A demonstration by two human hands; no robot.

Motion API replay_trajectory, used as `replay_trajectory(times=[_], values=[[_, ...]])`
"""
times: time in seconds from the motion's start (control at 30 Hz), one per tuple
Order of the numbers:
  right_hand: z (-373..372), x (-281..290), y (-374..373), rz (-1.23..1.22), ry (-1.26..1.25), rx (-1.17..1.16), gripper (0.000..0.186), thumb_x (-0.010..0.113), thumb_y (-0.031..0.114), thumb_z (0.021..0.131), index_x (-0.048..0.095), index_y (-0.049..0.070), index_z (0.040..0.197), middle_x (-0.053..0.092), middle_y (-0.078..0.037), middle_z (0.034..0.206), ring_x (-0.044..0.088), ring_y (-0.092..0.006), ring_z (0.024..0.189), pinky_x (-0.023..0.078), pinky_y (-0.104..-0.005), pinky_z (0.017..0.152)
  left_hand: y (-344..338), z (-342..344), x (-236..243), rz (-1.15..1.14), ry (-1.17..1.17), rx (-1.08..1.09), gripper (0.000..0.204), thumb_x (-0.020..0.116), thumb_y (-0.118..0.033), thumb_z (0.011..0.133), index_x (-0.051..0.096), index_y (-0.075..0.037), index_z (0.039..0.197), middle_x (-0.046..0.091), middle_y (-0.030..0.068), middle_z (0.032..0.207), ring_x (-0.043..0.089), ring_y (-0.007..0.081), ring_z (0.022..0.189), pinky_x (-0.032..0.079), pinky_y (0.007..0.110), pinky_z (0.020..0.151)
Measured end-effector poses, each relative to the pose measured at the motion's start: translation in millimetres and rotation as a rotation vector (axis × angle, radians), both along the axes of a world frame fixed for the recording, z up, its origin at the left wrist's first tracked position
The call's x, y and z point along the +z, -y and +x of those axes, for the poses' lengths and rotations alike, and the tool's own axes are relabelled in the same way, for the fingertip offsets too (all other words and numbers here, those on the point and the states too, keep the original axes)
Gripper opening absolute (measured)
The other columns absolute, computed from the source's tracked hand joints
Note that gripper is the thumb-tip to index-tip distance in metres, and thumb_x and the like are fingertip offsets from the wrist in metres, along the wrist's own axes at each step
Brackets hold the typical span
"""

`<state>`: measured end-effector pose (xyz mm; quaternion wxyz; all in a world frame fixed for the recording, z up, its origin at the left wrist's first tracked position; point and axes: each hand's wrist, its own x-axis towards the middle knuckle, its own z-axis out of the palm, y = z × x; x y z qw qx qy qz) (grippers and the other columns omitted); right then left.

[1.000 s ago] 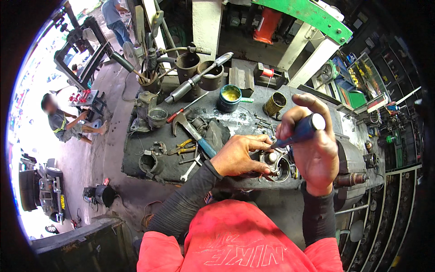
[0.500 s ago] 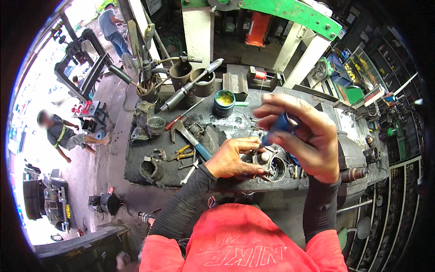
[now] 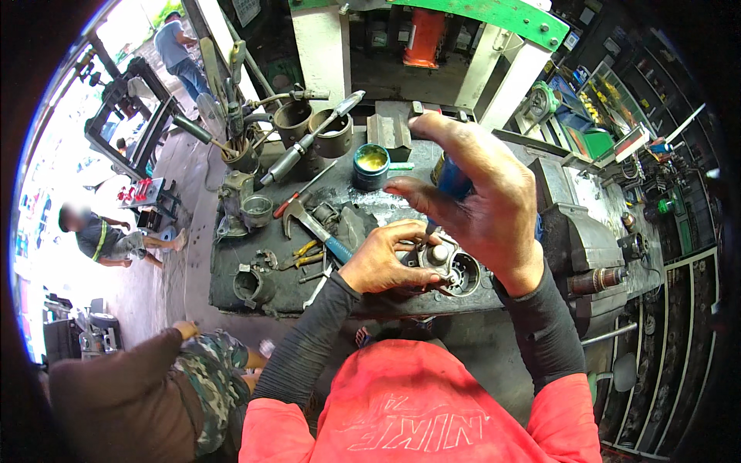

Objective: The person disassembles a mechanical component, cleans it with a blue cloth, and applies lubricant from a spray can. They then reassemble the part by inserting small metal pieces and wiping excess lubricant.

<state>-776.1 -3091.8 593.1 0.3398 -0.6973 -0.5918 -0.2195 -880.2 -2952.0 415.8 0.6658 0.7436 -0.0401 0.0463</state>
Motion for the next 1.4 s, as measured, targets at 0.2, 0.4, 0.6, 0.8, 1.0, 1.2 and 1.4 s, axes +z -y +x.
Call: replay_trajectory(times=[0.2, 0.4, 0.6, 0.8, 1.0, 1.2, 1.4], values=[[4.7, 0.9, 7.9, -0.104, -0.785, 0.374, 0.058, 0.079, 0.011, 0.092, 0.061, 0.003, 0.147, 0.069, -0.010, 0.117, 0.065, -0.0156, 0.104, 0.052, -0.0285, 0.092, -0.5, 1.1, -3.0, -0.040, -0.009, -0.017, 0.058, 0.096, -0.027, 0.075, 0.072, -0.009, 0.124, 0.065, 0.0074, 0.130, 0.064, 0.0237, 0.124, 0.053, 0.044, 0.104], [0.0, -6.0, -0.6, 0.023, -0.096, 0.013, 0.047, 0.084, 0.016, 0.089, 0.069, 0.003, 0.132, 0.071, -0.010, 0.108, 0.061, -0.0095, 0.084, 0.051, -0.0254, 0.074, 0.0, 2.7, -5.2, -0.052, 0.024, -0.017, 0.058, 0.097, -0.029, 0.074, 0.072, -0.009, 0.123, 0.065, 0.0072, 0.130, 0.064, 0.0233, 0.123, 0.053, 0.043, 0.104], [-12.6, 13.2, 2.1, -0.147, -0.646, 0.118, 0.057, 0.077, -0.005, 0.090, 0.062, 0.002, 0.144, 0.075, -0.008, 0.109, 0.069, -0.0110, 0.094, 0.057, -0.0265, 0.082, -1.0, 3.4, -8.4, -0.065, -0.012, -0.032, 0.059, 0.097, -0.031, 0.073, 0.072, -0.010, 0.123, 0.066, 0.0059, 0.130, 0.063, 0.0226, 0.124, 0.051, 0.043, 0.105], [0.5, -16.0, 7.5, 0.006, -0.120, 0.149, 0.046, 0.080, 0.018, 0.087, 0.067, 0.005, 0.129, 0.070, -0.018, 0.119, 0.068, -0.0358, 0.112, 0.053, -0.0446, 0.098, 3.2, 1.5, -12.7, -0.085, -0.008, 0.018, 0.060, 0.097, -0.024, 0.074, 0.069, 0.000, 0.121, 0.066, 0.0082, 0.125, 0.065, 0.0210, 0.119, 0.054, 0.038, 0.105], [-6.8, 16.1, 15.6, -0.120, -0.128, 0.065, 0.071, 0.086, 0.024, 0.085, 0.057, 0.009, 0.148, 0.069, -0.012, 0.092, 0.071, -0.0314, 0.082, 0.059, -0.0401, 0.070, 1.1, 2.9, -12.0, -0.076, -0.078, -0.008, 0.069, 0.098, -0.018, 0.073, 0.066, 0.006, 0.129, 0.071, 0.0155, 0.127, 0.068, 0.0242, 0.119, 0.053, 0.042, 0.107], [-1.9, -9.6, 8.6, 0.057, -0.344, 0.315, 0.052, 0.077, 0.023, 0.089, 0.059, 0.004, 0.134, 0.052, -0.019, 0.147, 0.055, -0.0419, 0.132, 0.049, -0.0472, 0.107, 2.9, 1.6, -19.2, -0.227, -0.034, 0.036, 0.062, 0.090, 0.008, 0.071, 0.066, 0.001, 0.128, 0.073, 0.0111, 0.117, 0.072, 0.0216, 0.107, 0.062, 0.037, 0.091], [-3.4, -14.4, 7.6, 0.053, -0.204, -0.006, 0.046, 0.080, 0.023, 0.086, 0.063, 0.004, 0.123, 0.070, -0.016, 0.097, 0.072, -0.0401, 0.091, 0.056, -0.0515, 0.077, 5.9, 0.8, -12.4, -0.235, -0.121, 0.015, 0.059, 0.091, 0.005, 0.071, 0.066, 0.002, 0.124, 0.073, 0.0113, 0.116, 0.072, 0.0215, 0.107, 0.061, 0.036, 0.094]])
